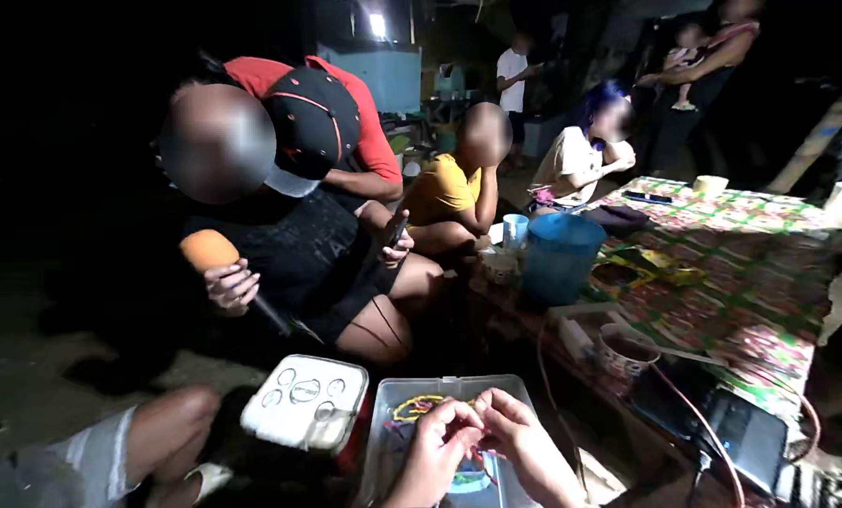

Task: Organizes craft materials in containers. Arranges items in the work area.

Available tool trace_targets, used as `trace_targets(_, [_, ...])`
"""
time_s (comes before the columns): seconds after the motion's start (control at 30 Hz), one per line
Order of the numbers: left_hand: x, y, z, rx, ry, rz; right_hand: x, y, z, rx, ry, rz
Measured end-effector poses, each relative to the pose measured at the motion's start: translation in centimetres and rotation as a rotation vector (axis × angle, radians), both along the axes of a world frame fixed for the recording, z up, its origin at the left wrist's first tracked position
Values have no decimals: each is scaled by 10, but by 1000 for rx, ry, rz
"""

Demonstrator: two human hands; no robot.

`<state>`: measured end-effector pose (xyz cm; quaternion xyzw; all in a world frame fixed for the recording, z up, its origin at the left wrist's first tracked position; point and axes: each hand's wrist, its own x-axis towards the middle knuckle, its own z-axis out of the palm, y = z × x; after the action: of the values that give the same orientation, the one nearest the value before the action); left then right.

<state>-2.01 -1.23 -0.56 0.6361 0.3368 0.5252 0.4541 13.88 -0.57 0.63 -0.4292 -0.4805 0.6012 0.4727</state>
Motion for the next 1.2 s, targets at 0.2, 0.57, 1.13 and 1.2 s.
trace_targets(0.2, [-19, -38, 6, 173, 192, 170, -23, -29, 19, 282, -303, -59])
trace_targets(0.57, [-33, -83, 53, -104, 277, 143, -45, -77, 22, 945, -648, -338])
trace_targets(1.13, [-27, -70, 33, 176, 291, 116, -27, -77, 25, 953, -664, -317])
trace_targets(1.2, [-25, -72, 33, 105, 327, 160, -27, -80, 22, 1011, -743, -341])
